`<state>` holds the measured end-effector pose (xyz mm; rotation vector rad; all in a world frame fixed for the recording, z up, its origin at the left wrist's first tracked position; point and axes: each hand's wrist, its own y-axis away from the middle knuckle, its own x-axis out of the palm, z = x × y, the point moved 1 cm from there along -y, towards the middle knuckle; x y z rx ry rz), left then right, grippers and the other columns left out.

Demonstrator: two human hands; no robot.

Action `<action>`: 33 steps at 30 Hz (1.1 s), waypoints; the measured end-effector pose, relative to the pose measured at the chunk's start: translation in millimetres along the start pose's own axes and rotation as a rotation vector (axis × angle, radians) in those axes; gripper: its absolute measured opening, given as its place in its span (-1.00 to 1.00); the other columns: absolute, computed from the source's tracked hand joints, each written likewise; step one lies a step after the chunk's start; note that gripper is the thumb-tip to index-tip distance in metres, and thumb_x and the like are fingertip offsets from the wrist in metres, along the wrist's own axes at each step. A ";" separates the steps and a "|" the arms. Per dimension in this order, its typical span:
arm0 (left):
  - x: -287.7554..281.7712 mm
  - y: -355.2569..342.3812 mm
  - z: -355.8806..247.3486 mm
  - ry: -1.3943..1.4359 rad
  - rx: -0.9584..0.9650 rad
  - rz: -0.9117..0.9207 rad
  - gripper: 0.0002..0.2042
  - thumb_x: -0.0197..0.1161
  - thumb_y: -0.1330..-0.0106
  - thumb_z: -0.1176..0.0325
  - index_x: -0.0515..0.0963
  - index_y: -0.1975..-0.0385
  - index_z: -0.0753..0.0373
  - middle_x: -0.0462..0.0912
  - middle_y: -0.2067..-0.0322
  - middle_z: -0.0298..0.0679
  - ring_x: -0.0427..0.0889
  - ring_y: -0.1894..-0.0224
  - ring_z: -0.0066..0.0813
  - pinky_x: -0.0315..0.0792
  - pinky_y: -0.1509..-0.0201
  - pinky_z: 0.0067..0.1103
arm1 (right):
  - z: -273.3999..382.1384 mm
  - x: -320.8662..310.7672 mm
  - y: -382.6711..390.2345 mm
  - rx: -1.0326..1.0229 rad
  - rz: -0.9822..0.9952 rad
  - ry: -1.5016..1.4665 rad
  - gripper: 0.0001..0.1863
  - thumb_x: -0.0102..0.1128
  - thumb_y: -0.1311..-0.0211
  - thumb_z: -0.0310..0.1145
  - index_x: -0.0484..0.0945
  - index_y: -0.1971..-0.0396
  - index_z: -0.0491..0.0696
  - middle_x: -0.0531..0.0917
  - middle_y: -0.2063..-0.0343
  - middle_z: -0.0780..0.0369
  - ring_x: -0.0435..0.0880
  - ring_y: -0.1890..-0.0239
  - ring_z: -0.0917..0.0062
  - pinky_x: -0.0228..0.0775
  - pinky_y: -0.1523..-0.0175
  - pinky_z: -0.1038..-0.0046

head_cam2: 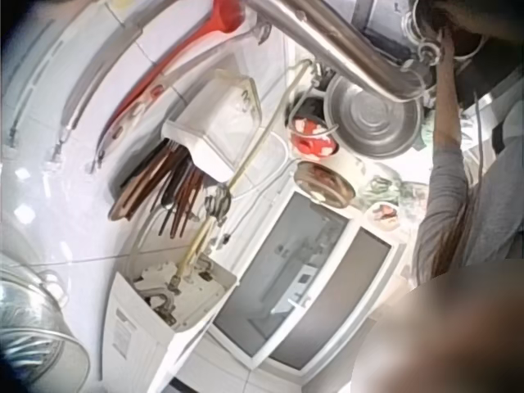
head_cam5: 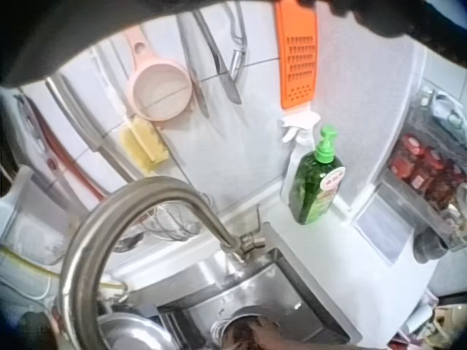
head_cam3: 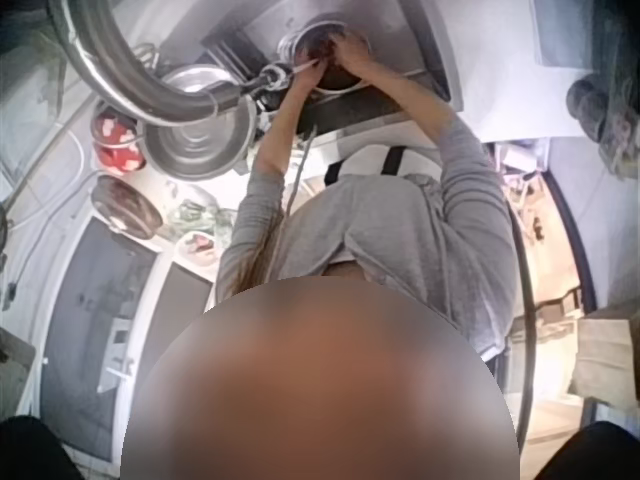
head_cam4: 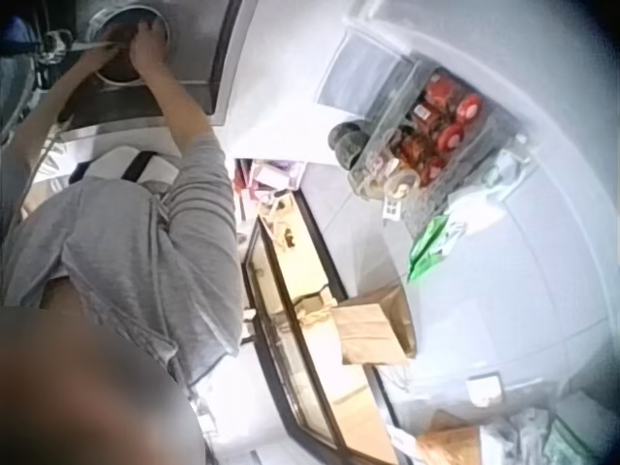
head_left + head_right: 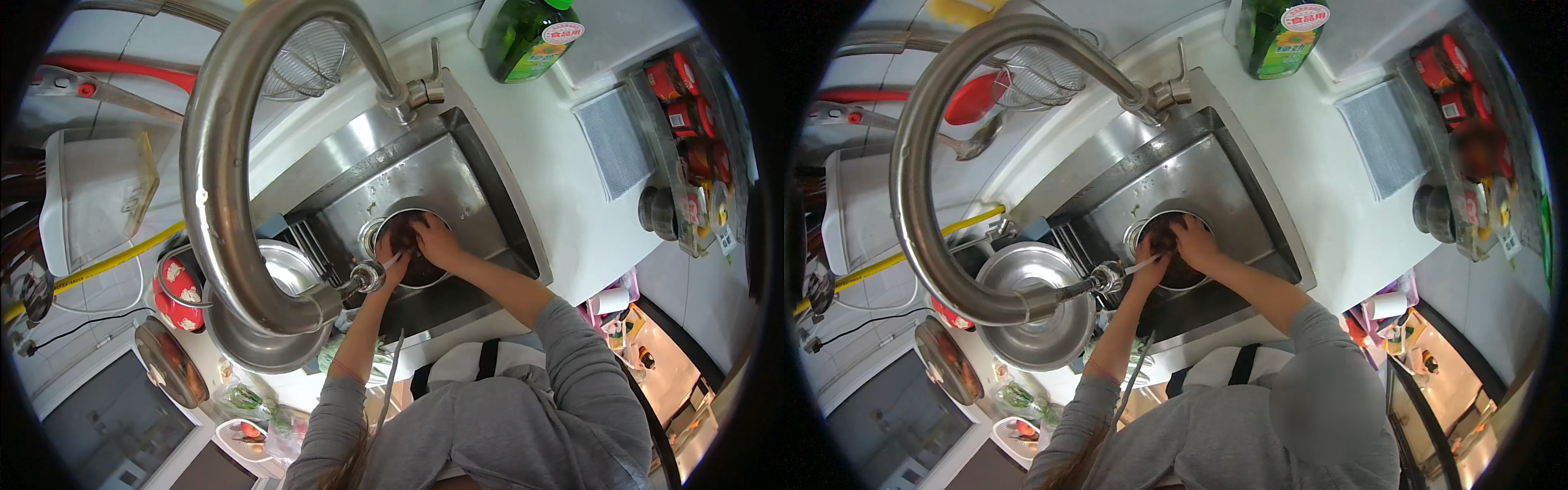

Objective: The person uses scissors to cut grapes from their stems into a metal bowl. They then rinse the grapes under running water, add a white powder from a jar, and continue rinsing and agitating the grapes in the bowl.

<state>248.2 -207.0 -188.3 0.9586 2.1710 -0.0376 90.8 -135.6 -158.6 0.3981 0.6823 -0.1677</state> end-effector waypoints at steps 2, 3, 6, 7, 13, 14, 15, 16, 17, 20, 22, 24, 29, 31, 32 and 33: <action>4.7 -12.3 -4.9 0.181 -0.090 -0.011 -0.48 0.13 -0.19 0.34 0.21 -0.18 0.28 0.39 -0.02 0.11 0.37 -0.09 0.00 0.24 -0.17 -0.34 | -8.9 18.0 -8.0 0.107 -0.066 -0.050 -0.52 0.07 -0.13 -0.27 0.30 -0.07 -0.07 0.32 -0.09 -0.03 0.30 -0.11 0.02 0.30 -0.08 0.14; 7.8 -19.1 -6.8 0.267 -0.134 -0.014 -0.50 0.09 -0.25 0.28 0.22 -0.17 0.31 0.40 -0.03 0.10 0.36 -0.11 -0.02 0.22 -0.19 -0.36 | -14.2 29.5 -12.1 0.161 -0.101 -0.079 -0.52 0.07 -0.14 -0.26 0.31 -0.06 -0.10 0.31 -0.10 -0.04 0.29 -0.12 0.00 0.29 -0.07 0.13; 60.8 -24.3 93.2 0.199 -0.402 0.034 -0.45 0.17 -0.13 0.35 0.21 -0.13 0.38 0.30 -0.10 0.10 0.33 -0.12 0.01 0.23 -0.18 -0.36 | -12.9 36.0 -34.8 0.247 0.129 -0.469 -0.53 0.08 -0.15 -0.21 0.33 -0.01 -0.15 0.31 -0.12 -0.05 0.27 -0.13 -0.05 0.24 -0.10 0.11; 70.8 -20.4 117.8 0.057 -0.205 0.055 -0.46 0.16 -0.12 0.35 0.22 -0.12 0.37 0.31 -0.09 0.08 0.33 -0.12 0.01 0.23 -0.18 -0.37 | -13.8 37.7 -35.0 0.208 0.227 -0.421 -0.53 0.10 -0.13 -0.21 0.35 0.00 -0.14 0.31 -0.12 -0.04 0.27 -0.14 -0.03 0.24 -0.11 0.14; -28.0 -19.8 -6.1 0.091 -0.093 0.666 -0.51 0.04 -0.24 0.24 0.26 -0.14 0.31 0.32 -0.09 0.05 0.26 -0.18 -0.04 0.14 -0.25 -0.41 | -25.1 6.2 10.6 -0.260 0.410 0.200 -0.52 0.19 0.01 -0.23 0.40 0.04 -0.05 0.28 -0.15 0.00 0.23 -0.19 0.06 0.23 -0.12 0.19; -29.4 -7.5 -17.2 -0.072 0.027 0.595 -0.48 0.08 -0.19 0.29 0.23 -0.16 0.31 0.27 -0.12 0.06 0.25 -0.18 -0.01 0.15 -0.24 -0.38 | -24.3 2.5 25.8 -0.339 0.332 0.350 -0.53 0.18 0.02 -0.24 0.41 0.04 -0.03 0.27 -0.16 0.01 0.23 -0.18 0.07 0.24 -0.11 0.18; -25.0 11.2 -28.1 -0.233 0.140 0.515 -0.44 0.12 -0.14 0.34 0.20 -0.18 0.30 0.22 -0.14 0.08 0.25 -0.17 0.02 0.17 -0.23 -0.35 | -20.8 1.6 36.4 -0.423 0.255 0.498 -0.54 0.17 0.02 -0.26 0.42 0.05 -0.02 0.25 -0.17 0.02 0.24 -0.17 0.09 0.25 -0.10 0.16; -18.9 22.4 -35.4 -0.395 0.247 0.426 -0.39 0.15 -0.09 0.39 0.17 -0.20 0.30 0.18 -0.17 0.09 0.25 -0.16 0.05 0.18 -0.23 -0.33 | -19.7 9.3 38.7 -0.380 0.201 0.500 -0.54 0.14 0.00 -0.28 0.41 0.03 -0.02 0.20 -0.20 0.01 0.22 -0.18 0.09 0.23 -0.11 0.13; -12.4 24.6 -39.3 -0.462 0.212 0.371 -0.33 0.19 -0.05 0.41 0.11 -0.22 0.28 0.17 -0.18 0.07 0.25 -0.16 0.04 0.24 -0.19 -0.32 | -18.0 20.3 37.4 -0.335 0.145 0.502 -0.55 0.11 -0.03 -0.30 0.40 0.01 -0.03 0.15 -0.22 0.01 0.20 -0.19 0.09 0.21 -0.12 0.09; 12.0 21.1 -36.1 -0.662 0.155 0.177 -0.17 0.27 0.06 0.44 -0.01 -0.27 0.25 0.14 -0.20 0.04 0.27 -0.14 0.01 0.36 -0.09 -0.31 | -24.8 62.7 15.3 -0.254 -0.080 0.562 -0.57 0.05 -0.06 -0.30 0.40 0.01 -0.04 0.14 -0.23 0.05 0.27 -0.12 0.12 0.26 -0.09 0.07; 29.2 6.7 -15.8 -0.784 0.141 -0.016 -0.13 0.30 0.09 0.44 -0.04 -0.28 0.26 0.14 -0.20 0.04 0.32 -0.10 -0.01 0.39 -0.06 -0.30 | -19.9 64.6 -2.0 -0.194 -0.026 0.520 -0.54 0.08 -0.03 -0.31 0.38 -0.01 -0.03 0.17 -0.20 0.08 0.34 -0.06 0.13 0.32 -0.04 0.09; 19.1 -10.7 -27.1 -0.591 -0.032 0.227 -0.21 0.28 0.04 0.42 0.03 -0.25 0.30 0.14 -0.19 0.06 0.31 -0.11 0.07 0.36 -0.08 -0.28 | -22.1 49.8 -20.1 -0.067 0.227 0.367 -0.45 0.17 0.03 -0.35 0.33 -0.06 -0.03 0.21 -0.17 0.11 0.38 -0.04 0.13 0.37 0.00 0.11; -12.1 -6.4 -29.4 -0.284 -0.027 0.244 -0.28 0.24 0.01 0.49 0.08 -0.22 0.33 0.23 -0.14 0.05 0.34 -0.08 0.12 0.34 -0.08 -0.23 | 0.3 -6.8 -15.7 -0.102 0.283 0.076 -0.22 0.37 0.24 -0.45 0.23 -0.11 0.01 0.27 -0.10 0.10 0.42 0.01 0.11 0.41 0.02 0.20; -17.9 2.7 -14.6 -0.285 0.140 0.224 -0.26 0.25 0.03 0.49 0.07 -0.22 0.33 0.25 -0.12 0.07 0.31 -0.11 0.13 0.30 -0.12 -0.23 | 3.7 -14.2 -13.6 -0.080 0.272 0.058 -0.20 0.38 0.25 -0.45 0.21 -0.11 0.02 0.26 -0.11 0.09 0.42 0.00 0.11 0.41 0.01 0.21; -19.0 5.3 -9.2 -0.315 0.181 0.171 -0.24 0.26 0.04 0.48 0.06 -0.23 0.32 0.24 -0.13 0.07 0.28 -0.13 0.13 0.28 -0.14 -0.23 | 0.1 -15.4 -14.0 -0.077 0.245 0.113 -0.22 0.37 0.23 -0.43 0.21 -0.11 0.02 0.26 -0.12 0.08 0.43 0.00 0.11 0.41 0.01 0.20; -20.9 6.9 -9.2 -0.343 0.221 0.116 -0.23 0.27 0.05 0.47 0.05 -0.23 0.31 0.24 -0.13 0.08 0.25 -0.16 0.13 0.26 -0.16 -0.24 | -3.5 -14.4 -14.6 -0.075 0.219 0.171 -0.23 0.36 0.21 -0.41 0.21 -0.11 0.02 0.25 -0.13 0.08 0.43 0.00 0.11 0.40 0.01 0.19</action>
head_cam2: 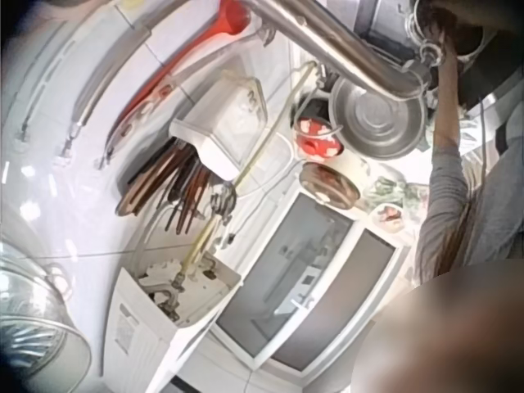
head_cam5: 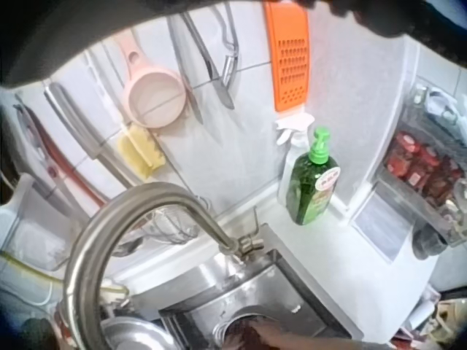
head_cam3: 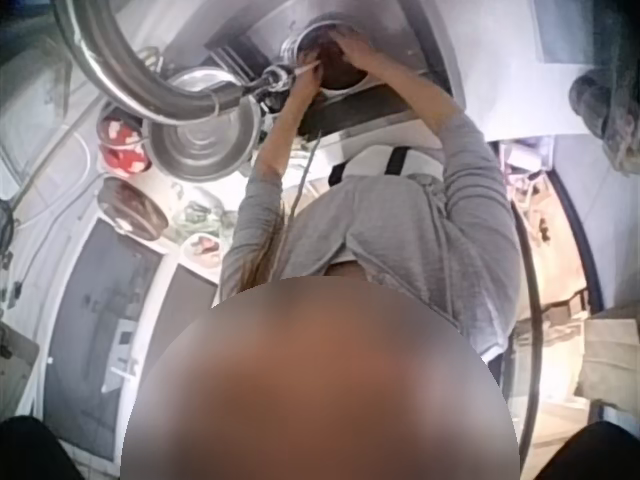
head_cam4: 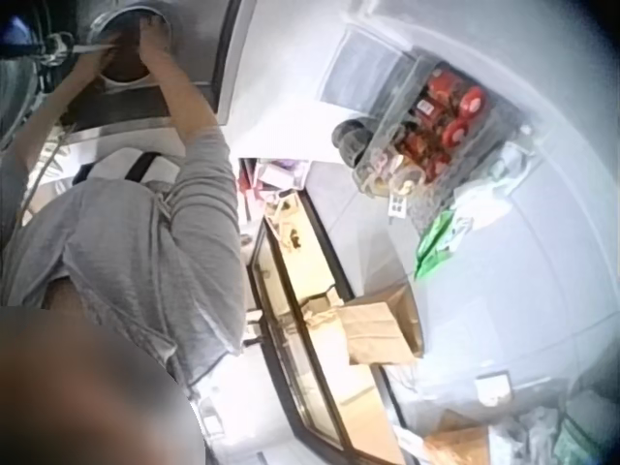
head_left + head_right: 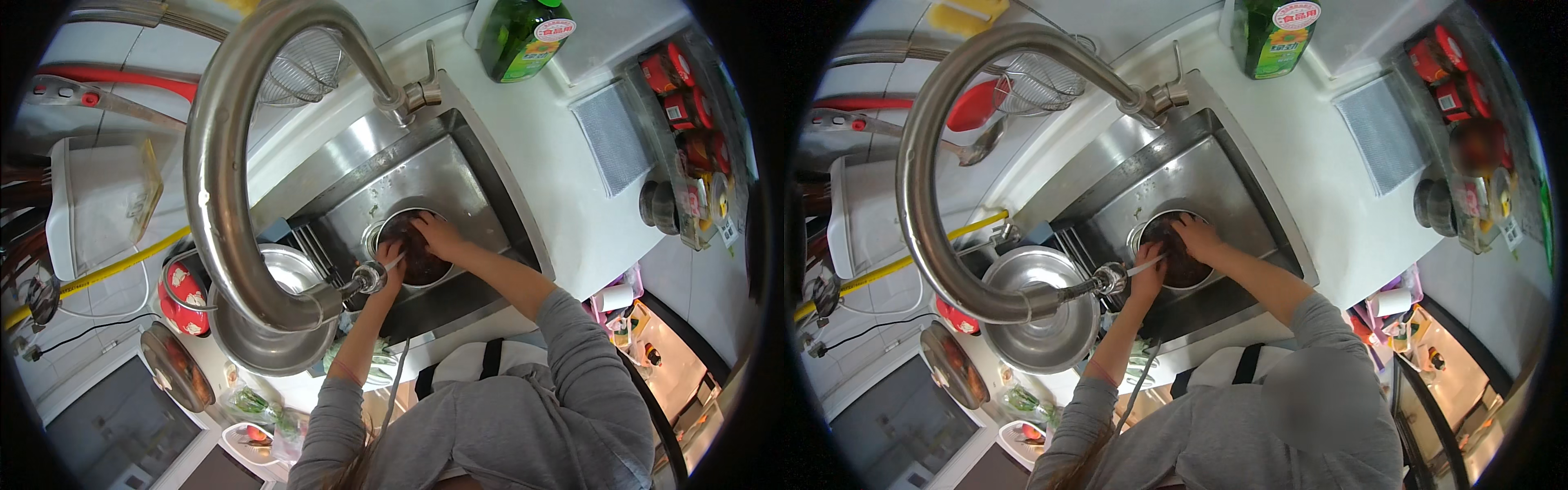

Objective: The person uses scissors to cut grapes from their stems into a metal bowl. They then rinse the grapes under running water, add a white powder from a jar, and continue rinsing and agitating the grapes in the bowl.

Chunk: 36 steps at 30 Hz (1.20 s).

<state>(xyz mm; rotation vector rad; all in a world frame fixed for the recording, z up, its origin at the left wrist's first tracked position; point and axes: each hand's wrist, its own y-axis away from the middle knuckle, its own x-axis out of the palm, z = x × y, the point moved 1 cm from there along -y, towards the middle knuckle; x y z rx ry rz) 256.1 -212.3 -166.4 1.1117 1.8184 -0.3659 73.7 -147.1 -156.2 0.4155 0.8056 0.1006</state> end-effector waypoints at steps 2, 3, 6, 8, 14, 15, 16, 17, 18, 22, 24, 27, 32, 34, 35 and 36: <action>1.7 -0.5 -2.2 0.002 0.020 -0.070 -0.20 0.30 0.07 0.44 0.04 -0.23 0.29 0.24 -0.13 0.07 0.23 -0.17 0.13 0.24 -0.19 -0.25 | 5.5 11.5 0.2 0.029 -0.073 -0.005 -0.26 0.32 0.16 -0.35 0.21 -0.11 0.02 0.28 -0.12 0.08 0.44 0.00 0.12 0.40 0.01 0.19; 1.9 -4.4 -10.6 0.037 0.009 -0.086 -0.19 0.32 0.08 0.41 0.04 -0.23 0.28 0.25 -0.11 0.06 0.23 -0.16 0.13 0.23 -0.19 -0.25 | 8.7 17.7 -1.4 0.040 -0.110 -0.007 -0.28 0.31 0.13 -0.32 0.20 -0.11 0.01 0.29 -0.11 0.08 0.44 0.01 0.12 0.40 0.01 0.19; 8.4 -18.8 -18.8 0.083 -0.008 -0.005 -0.14 0.37 0.15 0.37 0.04 -0.22 0.30 0.23 -0.10 0.05 0.25 -0.13 0.14 0.24 -0.16 -0.23 | 6.4 26.2 -20.1 0.051 0.076 -0.128 -0.34 0.23 0.05 -0.22 0.23 -0.10 0.01 0.34 -0.08 0.06 0.41 -0.02 0.10 0.37 -0.01 0.17; 10.9 -25.1 -16.1 0.070 -0.088 0.215 -0.11 0.40 0.17 0.33 0.04 -0.22 0.29 0.17 -0.13 0.06 0.23 -0.13 0.14 0.24 -0.16 -0.21 | 2.8 27.8 -30.0 0.073 0.276 -0.140 -0.39 0.24 0.05 -0.19 0.30 -0.06 0.00 0.34 -0.08 0.05 0.35 -0.09 0.13 0.37 -0.02 0.19; -10.6 -8.5 -30.6 -0.202 0.013 0.379 -0.18 0.40 0.16 0.24 0.16 -0.19 0.20 0.02 -0.24 0.07 0.23 -0.14 0.07 0.26 -0.14 -0.18 | -11.2 34.4 29.3 -0.247 0.028 0.345 -0.52 0.21 0.03 -0.18 0.45 0.05 0.02 0.29 -0.12 0.09 0.23 -0.18 0.15 0.32 -0.03 0.14; -5.8 -1.2 -27.0 -0.255 0.063 0.299 -0.20 0.40 0.16 0.24 0.19 -0.18 0.20 0.03 -0.24 0.04 0.27 -0.11 0.06 0.28 -0.12 -0.18 | -9.4 37.8 39.0 -0.296 -0.071 0.420 -0.55 0.19 0.02 -0.19 0.46 0.06 0.04 0.28 -0.13 0.10 0.22 -0.19 0.16 0.30 -0.03 0.12; -1.7 0.9 -23.2 -0.311 0.117 0.217 -0.22 0.40 0.16 0.23 0.22 -0.16 0.19 0.04 -0.24 0.01 0.30 -0.08 0.05 0.29 -0.11 -0.17 | -9.2 45.8 39.4 -0.261 -0.111 0.428 -0.55 0.17 0.01 -0.20 0.45 0.04 0.07 0.27 -0.14 0.10 0.22 -0.19 0.14 0.28 -0.05 0.10; 4.8 0.2 -20.1 -0.346 0.099 0.183 -0.25 0.40 0.17 0.25 0.26 -0.13 0.18 0.08 -0.23 -0.02 0.32 -0.06 0.00 0.34 -0.04 -0.20 | -7.4 54.6 35.6 -0.225 -0.150 0.436 -0.55 0.15 0.00 -0.20 0.44 0.02 0.10 0.26 -0.14 0.10 0.21 -0.19 0.13 0.26 -0.06 0.07; 12.0 -5.2 -18.3 -0.383 0.089 0.149 -0.29 0.40 0.19 0.27 0.30 -0.09 0.17 0.11 -0.22 -0.05 0.34 -0.03 -0.04 0.39 0.04 -0.22 | -9.1 65.6 28.3 -0.183 -0.194 0.442 -0.55 0.13 -0.02 -0.21 0.42 0.00 0.13 0.25 -0.14 0.09 0.21 -0.19 0.11 0.24 -0.08 0.05; 48.4 -21.4 5.1 -0.524 -0.106 0.160 -0.41 0.33 0.13 0.39 0.37 -0.03 0.20 0.16 -0.18 -0.04 0.39 0.01 -0.08 0.45 0.14 -0.29 | -8.9 75.8 -4.0 -0.052 -0.029 0.309 -0.52 0.10 -0.03 -0.25 0.37 -0.04 0.20 0.23 -0.15 0.05 0.26 -0.16 0.07 0.23 -0.09 0.00; 37.1 -34.7 0.7 -0.382 -0.165 0.309 -0.44 0.24 0.04 0.46 0.32 -0.07 0.20 0.16 -0.20 -0.04 0.37 -0.04 -0.01 0.44 0.05 -0.30 | -12.1 60.0 -8.2 0.012 0.067 0.142 -0.49 0.13 0.00 -0.31 0.34 -0.05 0.20 0.21 -0.16 0.03 0.29 -0.14 0.04 0.25 -0.09 0.02; -4.8 -33.0 -14.9 -0.043 -0.178 0.250 -0.48 0.17 -0.05 0.51 0.29 -0.09 0.24 0.23 -0.16 -0.04 0.37 -0.07 0.00 0.39 -0.04 -0.33 | -5.5 23.9 -2.7 0.078 0.195 -0.140 -0.43 0.18 0.03 -0.38 0.33 -0.08 0.18 0.17 -0.18 -0.01 0.31 -0.13 0.01 0.27 -0.12 0.10; -26.8 6.1 -20.0 0.241 -0.061 -0.127 -0.51 0.14 -0.11 0.49 0.27 -0.10 0.26 0.33 -0.09 -0.01 0.33 -0.12 -0.03 0.18 -0.21 -0.32 | 0.0 5.2 24.6 -0.058 0.057 -0.207 -0.30 0.24 0.03 -0.37 0.22 -0.20 0.17 0.14 -0.19 -0.05 0.26 -0.15 0.01 0.25 -0.16 0.18; -28.6 24.0 -23.1 0.215 -0.153 -0.157 -0.48 0.15 -0.07 0.47 0.27 -0.11 0.25 0.33 -0.10 -0.02 0.30 -0.17 -0.04 -0.06 -0.35 -0.27 | -0.7 10.1 25.4 -0.041 -0.048 -0.154 -0.27 0.25 0.02 -0.32 0.18 -0.22 0.16 0.14 -0.19 -0.05 0.24 -0.16 0.01 0.22 -0.18 0.18; -17.9 32.9 -14.4 0.265 -0.231 -0.245 -0.46 0.15 -0.08 0.45 0.25 -0.13 0.25 0.35 -0.09 -0.05 0.28 -0.19 -0.12 -0.31 -0.38 -0.24 | -2.1 17.4 21.5 -0.009 -0.111 -0.152 -0.26 0.25 0.01 -0.29 0.17 -0.23 0.16 0.14 -0.19 -0.06 0.23 -0.17 0.00 0.21 -0.19 0.17; -5.9 39.8 -8.3 0.333 -0.329 -0.273 -0.49 0.14 -0.09 0.45 0.26 -0.12 0.24 0.38 -0.06 -0.09 0.32 -0.16 -0.16 -0.19 -0.35 -0.21 | -4.7 23.3 18.0 0.021 -0.171 -0.149 -0.25 0.26 0.01 -0.25 0.16 -0.24 0.16 0.13 -0.19 -0.06 0.21 -0.18 0.00 0.20 -0.20 0.17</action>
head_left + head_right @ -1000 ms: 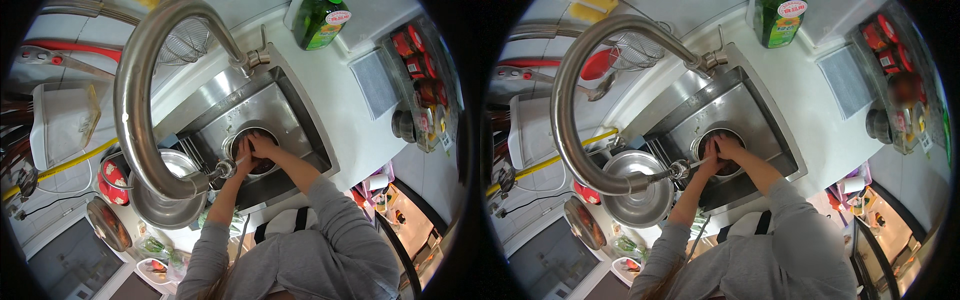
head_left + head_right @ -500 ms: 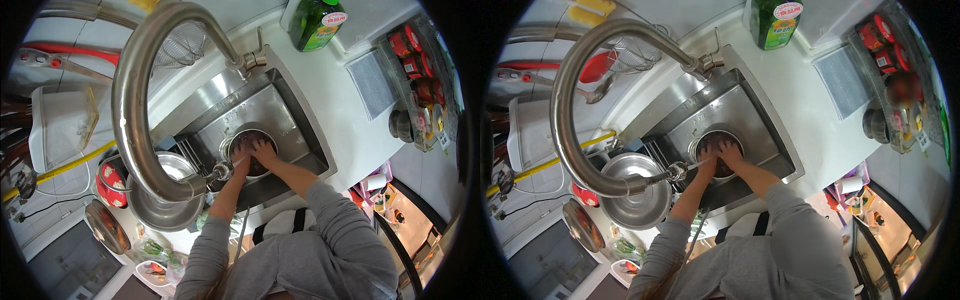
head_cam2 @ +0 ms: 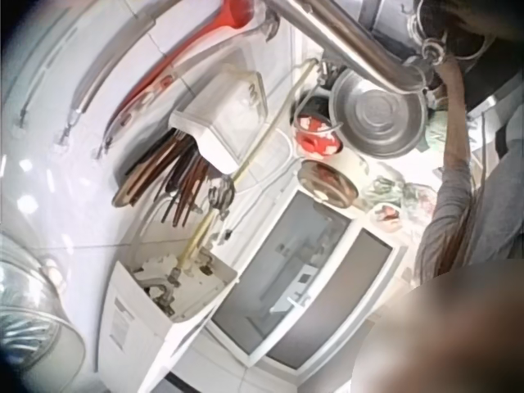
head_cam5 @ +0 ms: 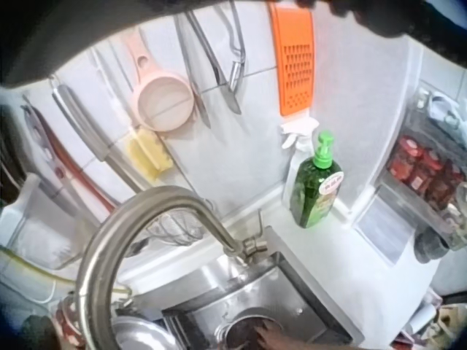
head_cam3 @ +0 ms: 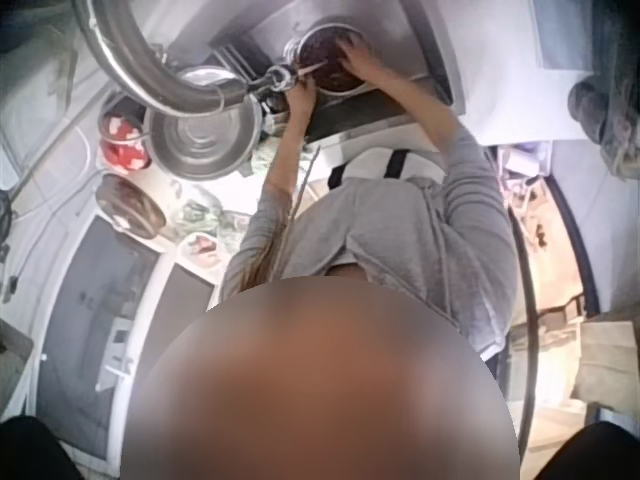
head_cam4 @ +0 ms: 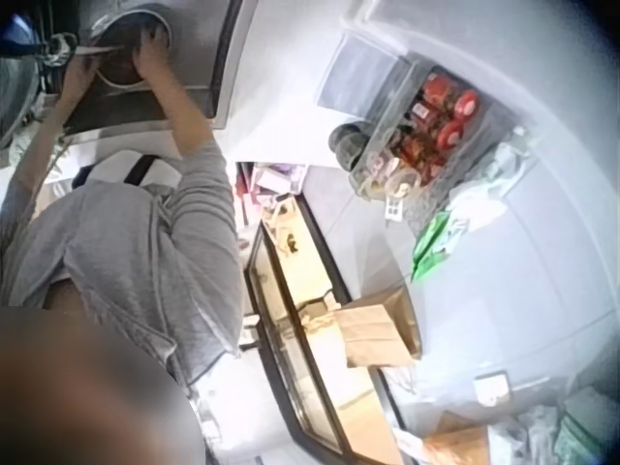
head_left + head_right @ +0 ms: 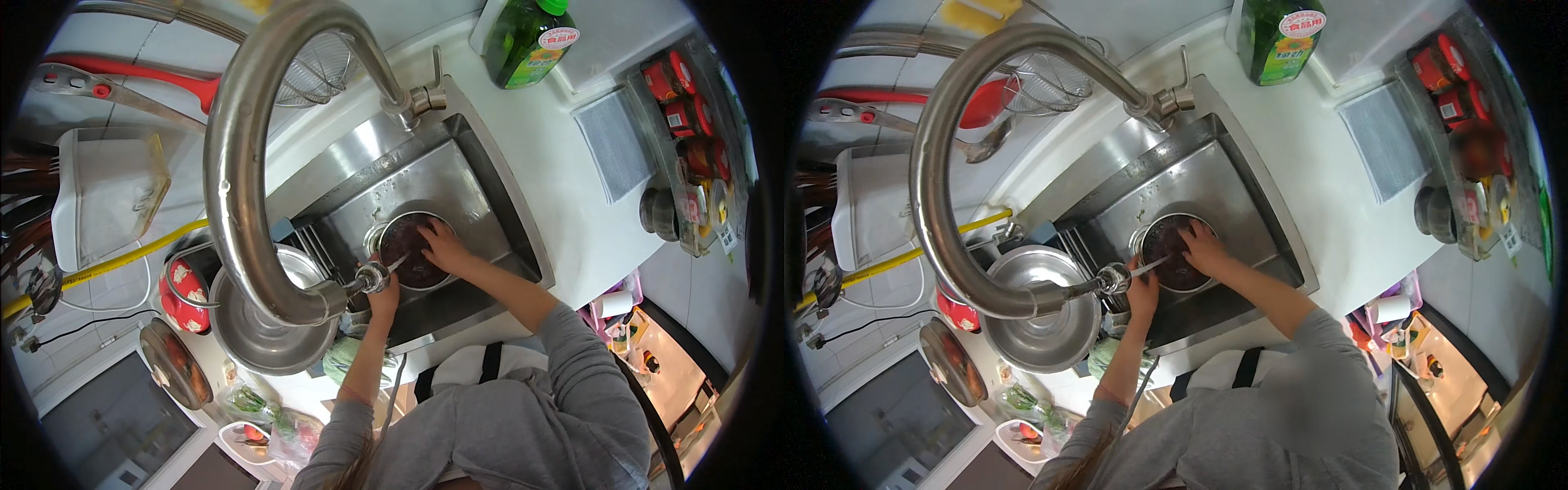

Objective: The person uses scissors to cut grapes from their stems into a metal bowl. They then rinse the grapes under running water, add a white powder from a jar, and continue rinsing and agitating the grapes in the bowl.

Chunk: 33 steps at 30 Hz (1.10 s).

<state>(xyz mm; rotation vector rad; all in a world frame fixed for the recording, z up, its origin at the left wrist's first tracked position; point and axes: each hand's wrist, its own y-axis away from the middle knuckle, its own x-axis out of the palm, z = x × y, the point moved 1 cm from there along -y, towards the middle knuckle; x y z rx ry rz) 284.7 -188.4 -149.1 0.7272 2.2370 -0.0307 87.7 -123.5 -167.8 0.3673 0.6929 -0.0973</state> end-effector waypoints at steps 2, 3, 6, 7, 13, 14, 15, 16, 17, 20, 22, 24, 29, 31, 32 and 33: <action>15.7 11.0 16.9 0.123 -0.199 -0.065 -0.54 0.12 -0.11 0.45 0.30 -0.08 0.21 0.44 -0.01 -0.16 0.40 -0.10 -0.24 0.04 -0.28 -0.15 | 12.8 6.0 -10.8 0.044 0.016 0.009 -0.30 0.22 -0.03 -0.17 0.19 -0.22 0.15 0.13 -0.20 -0.04 0.19 -0.20 0.01 0.16 -0.21 0.13; 25.4 13.0 25.9 0.465 -0.494 0.071 -0.57 0.11 -0.12 0.44 0.32 -0.05 0.20 0.46 0.03 -0.18 0.43 -0.05 -0.28 0.16 -0.20 -0.21 | 17.9 9.0 -17.0 0.068 0.019 0.011 -0.32 0.21 -0.04 -0.13 0.20 -0.21 0.14 0.13 -0.21 -0.03 0.18 -0.21 0.02 0.14 -0.21 0.11; 48.4 22.0 50.8 1.134 -1.083 0.400 -0.66 0.08 -0.16 0.44 0.36 0.02 0.16 0.51 0.13 -0.25 0.52 0.10 -0.38 0.42 0.04 -0.36 | 27.6 27.2 -17.1 -0.161 0.076 0.244 -0.37 0.15 -0.07 -0.06 0.25 -0.17 0.13 0.13 -0.22 0.00 0.15 -0.23 0.05 0.09 -0.21 0.05; 58.5 26.1 66.7 1.123 -1.090 0.442 -0.68 0.07 -0.17 0.44 0.36 0.04 0.14 0.52 0.15 -0.26 0.53 0.14 -0.40 0.46 0.12 -0.41 | 31.3 27.9 -13.7 -0.235 0.175 0.273 -0.42 0.15 -0.05 -0.09 0.32 -0.12 0.14 0.14 -0.24 0.06 0.11 -0.26 0.11 0.05 -0.24 0.06; 42.7 19.4 14.5 1.049 -1.020 0.389 -0.70 -0.02 -0.18 0.49 0.36 0.06 0.25 0.49 0.15 -0.21 0.53 0.18 -0.32 0.52 0.14 -0.41 | 7.2 25.9 27.4 -0.453 0.190 0.444 -0.45 0.20 0.02 -0.22 0.39 -0.06 0.08 0.13 -0.27 0.14 0.05 -0.30 0.18 -0.06 -0.30 0.09; 47.8 23.4 24.5 1.063 -1.024 0.375 -0.69 -0.02 -0.17 0.49 0.35 0.05 0.28 0.49 0.13 -0.19 0.53 0.16 -0.30 0.53 0.13 -0.42 | 11.1 14.8 35.3 -0.444 0.230 0.466 -0.45 0.21 0.03 -0.24 0.39 -0.06 0.06 0.12 -0.27 0.13 0.05 -0.31 0.17 -0.07 -0.31 0.09; 48.6 23.7 24.0 1.079 -1.022 0.357 -0.67 -0.02 -0.17 0.49 0.35 0.04 0.31 0.49 0.11 -0.17 0.53 0.13 -0.27 0.54 0.12 -0.43 | 12.2 6.8 38.7 -0.398 0.177 0.427 -0.43 0.22 0.03 -0.24 0.37 -0.08 0.04 0.11 -0.27 0.10 0.04 -0.31 0.16 -0.07 -0.31 0.09; 49.3 25.6 23.3 1.079 -1.013 0.361 -0.69 -0.02 -0.17 0.49 0.35 0.06 0.33 0.48 0.13 -0.17 0.53 0.16 -0.29 0.56 0.15 -0.43 | 13.7 -0.9 41.7 -0.352 0.124 0.388 -0.40 0.23 0.03 -0.25 0.35 -0.09 0.01 0.10 -0.27 0.08 0.03 -0.31 0.15 -0.08 -0.31 0.08; 50.2 28.0 22.7 1.079 -1.004 0.365 -0.71 -0.03 -0.18 0.49 0.34 0.07 0.34 0.48 0.16 -0.17 0.53 0.19 -0.31 0.58 0.17 -0.43 | 15.0 -8.6 42.3 -0.308 0.072 0.348 -0.38 0.24 0.03 -0.25 0.33 -0.11 -0.01 0.09 -0.27 0.06 0.02 -0.31 0.13 -0.08 -0.31 0.07; 32.4 25.2 -0.8 1.068 -0.971 0.344 -0.72 -0.03 -0.18 0.48 0.33 0.09 0.37 0.49 0.20 -0.17 0.55 0.23 -0.33 0.60 0.21 -0.42 | 27.5 -22.7 30.4 -0.153 -0.080 0.210 -0.28 0.22 -0.02 -0.18 0.19 -0.20 -0.05 0.08 -0.25 -0.02 -0.02 -0.32 0.09 -0.06 -0.30 0.06; 10.0 27.0 -28.2 1.044 -0.931 0.340 -0.71 -0.02 -0.17 0.48 0.33 0.09 0.38 0.49 0.20 -0.17 0.55 0.24 -0.33 0.60 0.21 -0.42 | 41.6 -25.5 18.5 -0.148 -0.112 0.203 -0.19 0.19 -0.04 -0.04 0.09 -0.24 -0.08 0.05 -0.25 -0.08 0.00 -0.31 0.06 -0.03 -0.28 0.04; -10.3 31.4 -53.6 1.008 -0.868 0.359 -0.70 -0.01 -0.16 0.47 0.32 0.10 0.38 0.49 0.21 -0.17 0.56 0.23 -0.33 0.60 0.20 -0.42 | 63.9 -32.9 13.6 -0.167 -0.131 0.187 -0.18 0.16 -0.04 0.02 0.09 -0.25 -0.07 0.05 -0.24 -0.08 0.02 -0.29 0.04 0.00 -0.26 0.03; -39.2 54.4 -93.0 1.062 -0.826 0.231 -0.71 -0.04 -0.17 0.47 0.31 0.09 0.37 0.49 0.19 -0.14 0.57 0.20 -0.34 0.59 0.21 -0.45 | 107.8 -47.7 23.5 -0.384 0.074 0.246 -0.36 0.14 -0.05 0.00 0.29 -0.16 0.16 0.11 -0.24 0.00 0.12 -0.25 0.02 0.14 -0.17 0.00; -43.9 61.4 -97.1 1.090 -0.797 0.230 -0.71 -0.06 -0.18 0.47 0.32 0.09 0.37 0.49 0.19 -0.13 0.58 0.20 -0.34 0.59 0.21 -0.46 | 112.6 -48.1 35.5 -0.491 0.098 0.243 -0.39 0.15 -0.04 -0.08 0.30 -0.15 0.16 0.14 -0.24 0.05 0.14 -0.24 0.05 0.18 -0.15 0.01; -47.7 65.0 -98.4 1.104 -0.782 0.229 -0.71 -0.06 -0.19 0.47 0.32 0.09 0.37 0.50 0.19 -0.13 0.58 0.20 -0.34 0.60 0.21 -0.46 | 115.2 -48.5 41.5 -0.545 0.111 0.241 -0.41 0.16 -0.03 -0.12 0.31 -0.14 0.16 0.15 -0.24 0.08 0.16 -0.23 0.06 0.19 -0.14 0.02; -53.8 70.1 -103.2 1.110 -0.791 0.193 -0.72 -0.07 -0.19 0.48 0.33 0.10 0.38 0.50 0.19 -0.11 0.59 0.21 -0.34 0.61 0.23 -0.47 | 123.4 -55.0 50.5 -0.595 0.062 0.130 -0.52 0.16 0.00 -0.30 0.45 -0.02 0.09 0.24 -0.20 0.08 0.20 -0.21 0.08 0.24 -0.15 0.13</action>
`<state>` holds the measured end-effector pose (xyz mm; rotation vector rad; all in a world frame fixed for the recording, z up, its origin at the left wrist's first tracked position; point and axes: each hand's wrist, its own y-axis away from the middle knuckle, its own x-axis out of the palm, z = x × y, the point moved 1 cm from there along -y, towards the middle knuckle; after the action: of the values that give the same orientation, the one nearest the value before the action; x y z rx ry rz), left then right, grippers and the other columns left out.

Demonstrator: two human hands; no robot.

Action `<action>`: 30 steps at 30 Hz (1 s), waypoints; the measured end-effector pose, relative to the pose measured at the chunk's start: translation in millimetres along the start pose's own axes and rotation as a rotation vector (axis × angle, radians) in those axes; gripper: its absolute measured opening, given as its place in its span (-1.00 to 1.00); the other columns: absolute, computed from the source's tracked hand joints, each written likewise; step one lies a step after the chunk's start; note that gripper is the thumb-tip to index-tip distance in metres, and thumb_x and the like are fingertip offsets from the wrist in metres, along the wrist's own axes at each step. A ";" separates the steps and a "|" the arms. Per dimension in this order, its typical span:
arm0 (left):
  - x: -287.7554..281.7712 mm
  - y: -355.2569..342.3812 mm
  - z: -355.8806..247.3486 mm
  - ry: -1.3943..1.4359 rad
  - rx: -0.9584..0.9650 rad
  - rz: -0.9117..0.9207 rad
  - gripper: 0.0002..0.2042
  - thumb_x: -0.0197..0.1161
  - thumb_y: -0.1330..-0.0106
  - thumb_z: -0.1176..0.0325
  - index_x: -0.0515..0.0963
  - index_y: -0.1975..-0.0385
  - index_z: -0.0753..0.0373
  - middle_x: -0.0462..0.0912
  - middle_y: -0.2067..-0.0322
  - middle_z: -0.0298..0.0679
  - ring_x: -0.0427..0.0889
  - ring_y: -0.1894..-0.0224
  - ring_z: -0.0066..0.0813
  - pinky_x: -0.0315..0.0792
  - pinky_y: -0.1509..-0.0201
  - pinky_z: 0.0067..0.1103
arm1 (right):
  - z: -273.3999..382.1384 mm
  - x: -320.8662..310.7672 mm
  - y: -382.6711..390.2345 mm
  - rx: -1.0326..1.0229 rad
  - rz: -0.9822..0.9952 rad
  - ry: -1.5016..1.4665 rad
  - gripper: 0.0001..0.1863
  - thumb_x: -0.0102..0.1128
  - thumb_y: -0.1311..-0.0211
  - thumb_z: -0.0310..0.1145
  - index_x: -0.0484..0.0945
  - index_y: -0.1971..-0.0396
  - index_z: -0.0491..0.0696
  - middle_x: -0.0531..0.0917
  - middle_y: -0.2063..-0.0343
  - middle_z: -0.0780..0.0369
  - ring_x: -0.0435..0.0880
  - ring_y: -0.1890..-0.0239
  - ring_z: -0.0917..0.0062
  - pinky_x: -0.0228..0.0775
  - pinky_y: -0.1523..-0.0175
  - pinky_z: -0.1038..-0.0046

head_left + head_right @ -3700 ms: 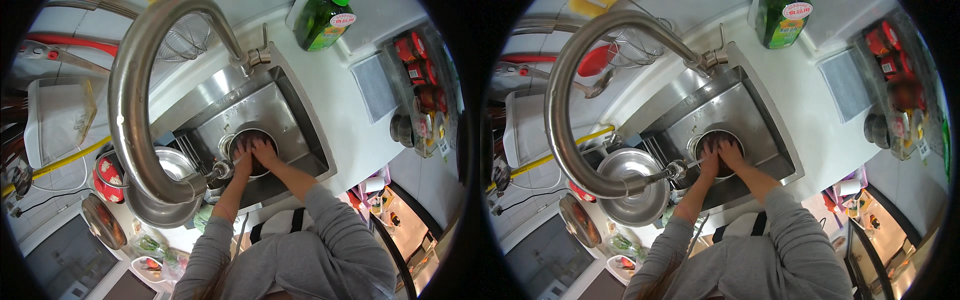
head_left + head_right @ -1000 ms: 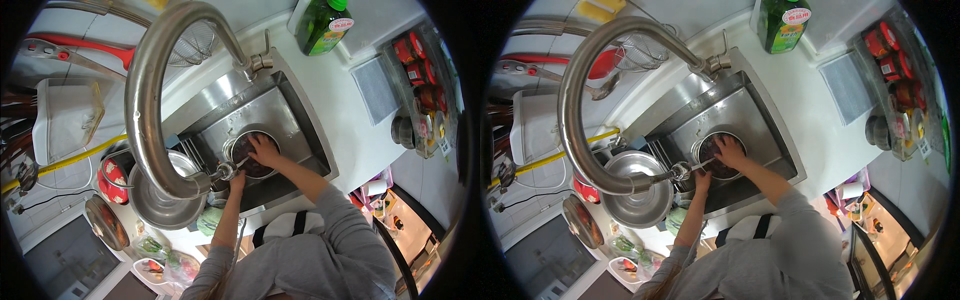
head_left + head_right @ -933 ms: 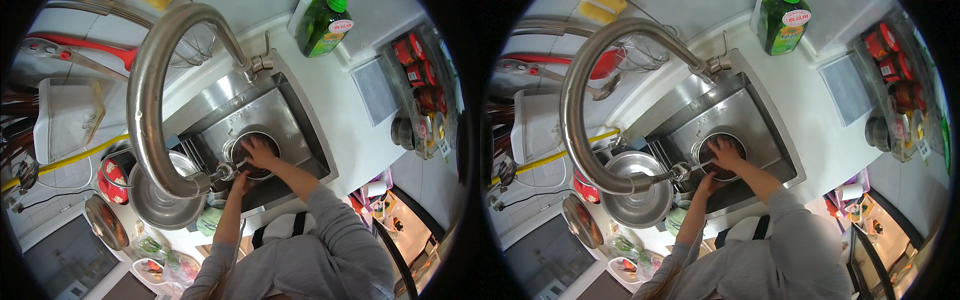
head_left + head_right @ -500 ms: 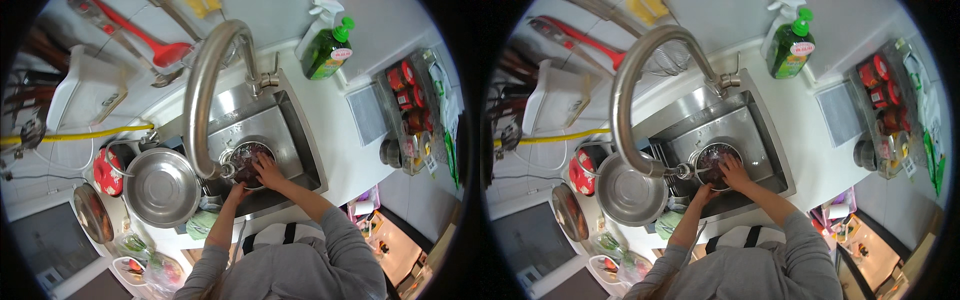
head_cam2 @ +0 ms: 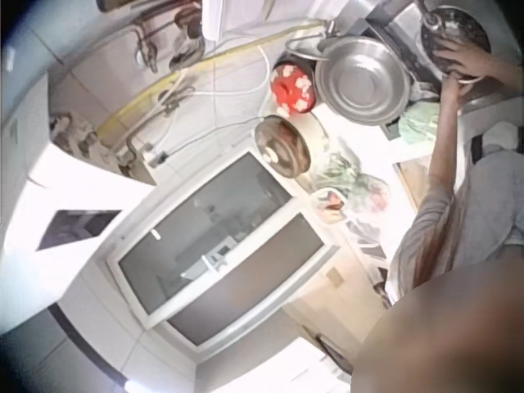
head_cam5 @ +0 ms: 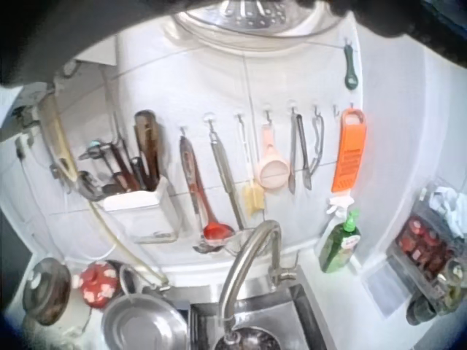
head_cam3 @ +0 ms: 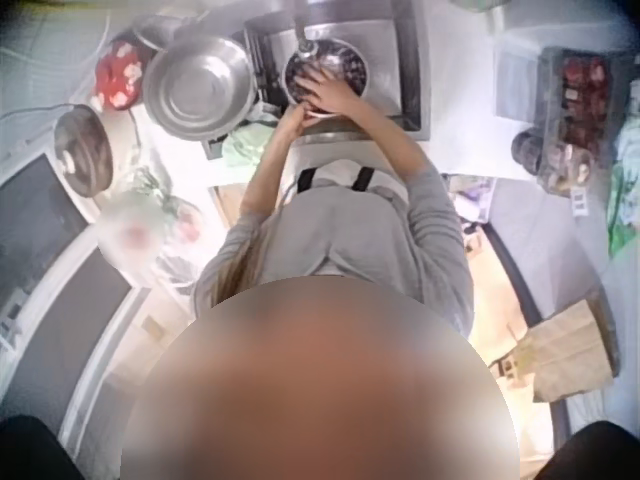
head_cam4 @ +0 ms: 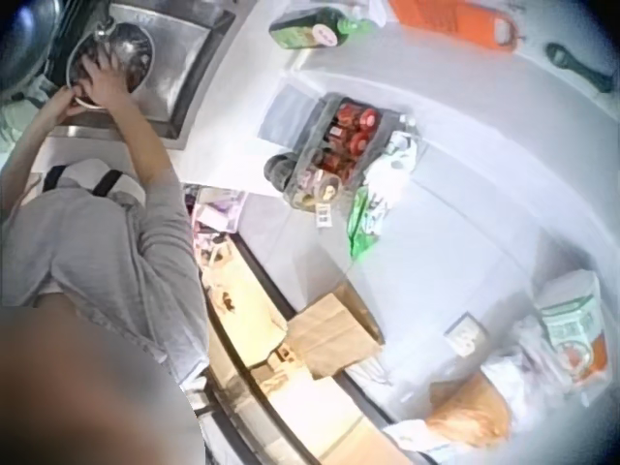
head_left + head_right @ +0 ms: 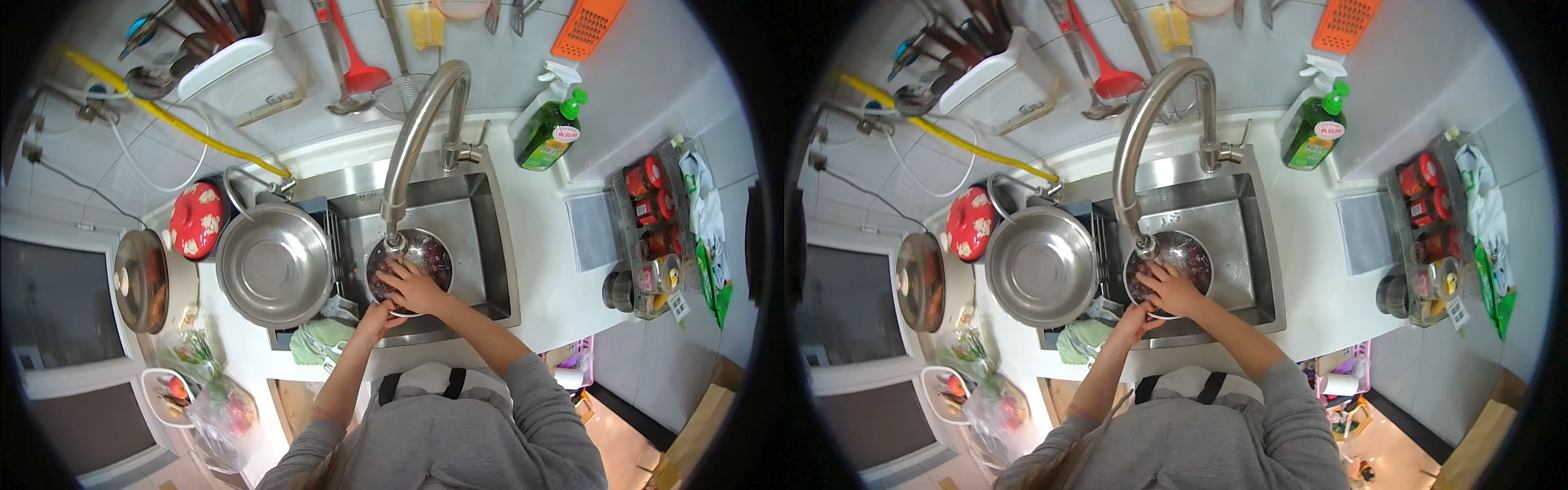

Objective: The person uses scissors to cut grapes from their stems into a metal bowl. They then rinse the grapes under running water, add a white powder from a jar, and continue rinsing and agitating the grapes in the bowl.

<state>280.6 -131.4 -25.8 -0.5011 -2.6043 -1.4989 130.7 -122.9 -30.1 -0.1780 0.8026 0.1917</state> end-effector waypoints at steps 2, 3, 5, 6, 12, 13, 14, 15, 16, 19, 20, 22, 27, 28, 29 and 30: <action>-0.3 13.7 -0.8 0.026 0.034 -0.027 -0.70 -0.06 -0.18 0.48 0.30 0.08 0.38 0.49 0.20 -0.12 0.58 0.22 -0.34 0.62 0.23 -0.46 | 6.4 -7.6 10.1 -0.055 0.118 0.062 -0.57 0.14 -0.01 -0.34 0.48 0.02 0.08 0.29 -0.17 0.09 0.23 -0.20 0.10 0.20 -0.19 0.17; -1.2 18.2 -0.3 0.039 0.054 -0.040 -0.69 -0.05 -0.18 0.48 0.29 0.07 0.39 0.48 0.20 -0.12 0.58 0.22 -0.34 0.63 0.23 -0.46 | 7.3 -11.3 15.4 -0.084 0.175 0.095 -0.59 0.13 -0.02 -0.37 0.50 0.04 0.08 0.31 -0.16 0.09 0.24 -0.19 0.12 0.18 -0.21 0.18; -5.5 17.3 8.4 0.077 0.074 -0.062 -0.67 -0.02 -0.17 0.48 0.31 0.04 0.37 0.49 0.23 -0.17 0.57 0.27 -0.39 0.62 0.26 -0.51 | 10.6 -20.7 23.2 -0.098 0.065 -0.026 -0.66 0.12 -0.05 -0.39 0.53 0.10 0.04 0.34 -0.14 0.12 0.26 -0.18 0.15 0.10 -0.24 0.16; -3.2 22.2 7.8 0.070 0.093 -0.070 -0.67 -0.03 -0.18 0.47 0.30 0.04 0.37 0.49 0.23 -0.16 0.57 0.26 -0.38 0.62 0.26 -0.51 | 16.7 -30.0 24.7 -0.096 -0.006 -0.080 -0.67 0.12 -0.05 -0.36 0.53 0.11 0.03 0.33 -0.14 0.11 0.25 -0.19 0.15 0.10 -0.22 0.12; -1.0 39.3 -0.8 0.105 0.135 -0.041 -0.63 -0.05 -0.14 0.48 0.26 0.02 0.42 0.48 0.19 -0.06 0.58 0.24 -0.28 0.63 0.26 -0.51 | 28.7 -48.0 4.4 0.026 -0.212 0.128 -0.46 0.16 -0.06 -0.13 0.40 -0.05 -0.04 0.27 -0.14 0.02 0.19 -0.21 0.05 0.07 -0.23 0.09; 0.3 42.7 -2.9 0.087 0.147 -0.059 -0.62 -0.04 -0.14 0.47 0.25 0.00 0.41 0.49 0.19 -0.05 0.59 0.25 -0.28 0.62 0.26 -0.51 | 27.9 -44.3 0.7 0.063 -0.224 0.157 -0.41 0.17 -0.06 -0.08 0.37 -0.08 -0.04 0.26 -0.14 0.00 0.17 -0.21 0.03 0.07 -0.24 0.09; 2.0 46.2 -4.9 0.070 0.161 -0.076 -0.60 -0.04 -0.13 0.47 0.24 -0.01 0.40 0.50 0.20 -0.04 0.59 0.27 -0.27 0.62 0.26 -0.51 | 28.0 -39.9 -2.6 0.083 -0.208 0.152 -0.38 0.16 -0.06 -0.05 0.34 -0.11 -0.03 0.25 -0.14 -0.01 0.17 -0.21 0.01 0.06 -0.24 0.07; 2.2 48.5 -5.0 0.055 0.170 -0.096 -0.59 -0.03 -0.13 0.46 0.23 -0.02 0.39 0.50 0.20 -0.03 0.60 0.28 -0.27 0.62 0.26 -0.51 | 29.5 -34.2 -4.9 0.105 -0.188 0.144 -0.35 0.16 -0.06 -0.02 0.31 -0.13 -0.02 0.24 -0.14 -0.01 0.16 -0.21 -0.01 0.04 -0.24 0.05; 0.4 47.6 -4.6 0.047 0.167 -0.093 -0.58 -0.03 -0.13 0.45 0.22 -0.03 0.39 0.51 0.21 -0.03 0.61 0.30 -0.26 0.62 0.28 -0.51 | 30.5 -29.5 -7.3 0.126 -0.169 0.136 -0.32 0.15 -0.06 0.01 0.28 -0.16 -0.01 0.23 -0.15 -0.02 0.15 -0.21 -0.02 0.03 -0.24 0.03; -6.7 45.9 -4.2 0.027 0.173 -0.080 -0.55 -0.03 -0.13 0.44 0.16 -0.06 0.36 0.51 0.22 -0.04 0.62 0.32 -0.23 0.63 0.31 -0.50 | 31.0 -21.0 -15.4 0.122 -0.147 0.084 -0.30 0.12 -0.07 0.06 0.26 -0.18 0.02 0.22 -0.15 -0.01 0.12 -0.22 -0.03 -0.01 -0.24 -0.04; -7.7 46.8 -5.0 0.025 0.188 -0.073 -0.54 -0.03 -0.14 0.44 0.13 -0.07 0.35 0.49 0.22 -0.05 0.62 0.31 -0.21 0.63 0.32 -0.47 | 31.8 -17.8 -16.9 0.125 -0.125 0.115 -0.29 0.12 -0.07 0.07 0.25 -0.19 0.03 0.20 -0.17 -0.01 0.10 -0.23 -0.04 -0.03 -0.24 -0.05; -10.4 49.0 -5.2 0.017 0.212 -0.089 -0.53 -0.03 -0.14 0.44 0.12 -0.08 0.35 0.49 0.22 -0.04 0.62 0.32 -0.19 0.63 0.35 -0.49 | 33.5 -11.4 -19.0 0.131 -0.080 0.177 -0.27 0.10 -0.07 0.09 0.22 -0.21 0.05 0.16 -0.20 0.00 0.07 -0.24 -0.04 -0.06 -0.24 -0.09; -20.3 55.2 -3.6 0.012 0.238 -0.156 -0.53 -0.04 -0.12 0.43 0.16 -0.07 0.39 0.53 0.22 0.02 0.65 0.35 -0.20 0.63 0.38 -0.56 | 39.5 -0.6 -26.1 0.082 -0.075 0.147 -0.25 0.10 -0.06 0.10 0.18 -0.23 0.06 0.00 -0.29 0.01 -0.01 -0.29 -0.02 -0.15 -0.28 -0.07; -22.3 57.4 -4.9 0.007 0.250 -0.153 -0.54 -0.04 -0.13 0.43 0.16 -0.07 0.39 0.53 0.22 0.02 0.65 0.34 -0.21 0.63 0.37 -0.56 | 41.3 0.7 -27.6 0.088 -0.062 0.131 -0.24 0.10 -0.06 0.10 0.18 -0.23 0.06 -0.03 -0.30 0.01 -0.03 -0.30 -0.02 -0.17 -0.29 -0.07; -24.4 59.8 -7.6 0.002 0.261 -0.150 -0.54 -0.04 -0.13 0.43 0.16 -0.07 0.39 0.52 0.22 0.01 0.65 0.34 -0.22 0.63 0.37 -0.56 | 43.0 1.8 -29.5 0.073 -0.070 0.130 -0.24 0.10 -0.07 0.09 0.17 -0.23 0.05 -0.04 -0.30 0.01 -0.03 -0.30 0.00 -0.19 -0.29 -0.07; -25.5 63.2 -10.1 -0.005 0.270 -0.146 -0.55 -0.05 -0.13 0.44 0.17 -0.06 0.39 0.52 0.23 0.00 0.65 0.34 -0.24 0.63 0.37 -0.56 | 45.3 2.1 -30.3 0.062 -0.077 0.127 -0.24 0.10 -0.08 0.09 0.16 -0.24 0.04 -0.04 -0.30 0.00 -0.04 -0.31 0.02 -0.21 -0.30 -0.06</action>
<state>324.5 -116.7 25.2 -0.2934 -2.8406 -1.1524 170.8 -141.6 1.8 -0.1640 0.9253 0.0833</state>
